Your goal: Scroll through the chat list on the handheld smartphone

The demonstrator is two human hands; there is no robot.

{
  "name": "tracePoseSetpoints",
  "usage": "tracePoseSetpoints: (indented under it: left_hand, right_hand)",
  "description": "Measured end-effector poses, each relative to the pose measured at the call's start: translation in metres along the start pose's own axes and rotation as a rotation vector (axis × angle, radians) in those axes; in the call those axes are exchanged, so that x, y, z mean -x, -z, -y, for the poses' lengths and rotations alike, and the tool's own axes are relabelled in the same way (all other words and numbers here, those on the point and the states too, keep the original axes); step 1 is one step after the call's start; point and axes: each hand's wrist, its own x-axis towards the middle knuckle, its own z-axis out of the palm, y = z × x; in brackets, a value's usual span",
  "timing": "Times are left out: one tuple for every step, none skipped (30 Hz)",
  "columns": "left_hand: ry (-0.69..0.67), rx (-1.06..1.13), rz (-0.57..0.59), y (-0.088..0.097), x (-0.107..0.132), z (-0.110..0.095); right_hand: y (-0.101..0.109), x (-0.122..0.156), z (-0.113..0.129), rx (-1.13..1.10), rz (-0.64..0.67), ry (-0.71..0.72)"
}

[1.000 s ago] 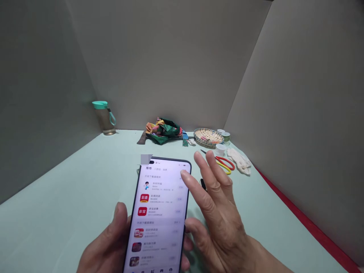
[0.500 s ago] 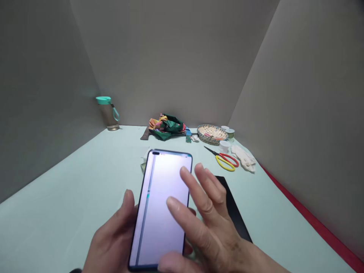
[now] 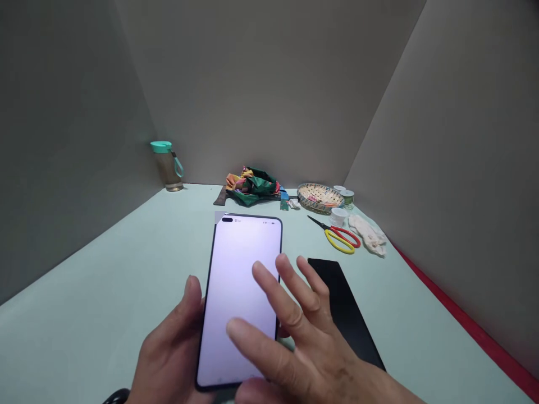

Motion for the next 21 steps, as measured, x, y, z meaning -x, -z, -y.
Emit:
tracePoseSetpoints:
  left_hand:
    - [-0.001,0.004,-0.006,0.0,0.0,0.0]
    - [0.006,0.002,-0.011,0.001,0.001,-0.001]
    - [0.017,-0.007,-0.017,0.001,0.002,-0.001]
    - [0.034,-0.02,-0.018,0.002,0.003,-0.001]
    - [0.052,-0.029,-0.019,0.003,0.003,-0.001]
    - [0.067,-0.033,-0.015,0.005,0.004,-0.001]
    - [0.08,-0.03,-0.01,0.007,0.005,-0.001]
    - [0.086,-0.023,-0.004,0.009,0.005,-0.001]
    - [0.085,-0.013,-0.004,0.011,0.005,-0.002]
    - [0.07,-0.003,-0.007,0.013,0.005,-0.002]
    - [0.052,-0.002,-0.013,0.014,0.005,-0.003]
    - [0.043,-0.006,-0.017,0.014,0.004,-0.003]
    - [0.048,-0.012,-0.019,0.013,0.004,-0.004]
    - [0.059,-0.022,-0.019,0.011,0.003,-0.004]
    - [0.077,-0.031,-0.013,0.008,0.003,-0.004]
    - [0.1,-0.041,-0.01,0.004,0.003,-0.003]
    - [0.126,-0.053,-0.012,0.001,0.003,-0.003]
    - [0.144,-0.058,-0.023,-0.002,0.003,-0.002]
    - [0.152,-0.061,-0.044,-0.004,0.003,-0.002]
    - [0.156,-0.062,-0.076,-0.005,0.003,-0.002]
    - [0.155,-0.064,-0.114,-0.004,0.004,-0.002]
  right_hand:
    - [0.0,0.0,-0.001,-0.009,-0.001,-0.017]
    - [0.001,-0.001,-0.002,-0.024,-0.019,-0.058]
    - [0.003,-0.002,-0.004,-0.039,-0.054,-0.11]
    - [0.006,-0.003,-0.005,-0.053,-0.104,-0.156]
    - [0.008,-0.005,-0.005,-0.064,-0.153,-0.191]
    - [0.009,-0.005,-0.004,-0.064,-0.185,-0.204]
    - [0.008,-0.006,-0.002,-0.054,-0.188,-0.195]
    - [0.005,-0.005,0.001,-0.034,-0.161,-0.163]
    - [0.002,-0.005,0.004,-0.008,-0.114,-0.115]
    - [-0.001,-0.004,0.007,0.023,-0.072,-0.068]
    - [-0.004,-0.004,0.008,0.051,-0.063,-0.038]
    - [-0.005,-0.004,0.008,0.065,-0.081,-0.035]
    - [-0.005,-0.005,0.006,0.064,-0.118,-0.064]
    - [-0.002,-0.007,0.003,0.048,-0.175,-0.111]
    - [0.002,-0.009,-0.001,0.022,-0.235,-0.166]
    - [0.007,-0.011,-0.006,-0.005,-0.28,-0.21]
    - [0.012,-0.014,-0.009,-0.027,-0.303,-0.24]
    - [0.016,-0.016,-0.012,-0.04,-0.307,-0.253]
    - [0.02,-0.018,-0.013,-0.045,-0.304,-0.246]
    - [0.021,-0.019,-0.013,-0.042,-0.281,-0.222]
    - [0.022,-0.02,-0.012,-0.028,-0.246,-0.19]
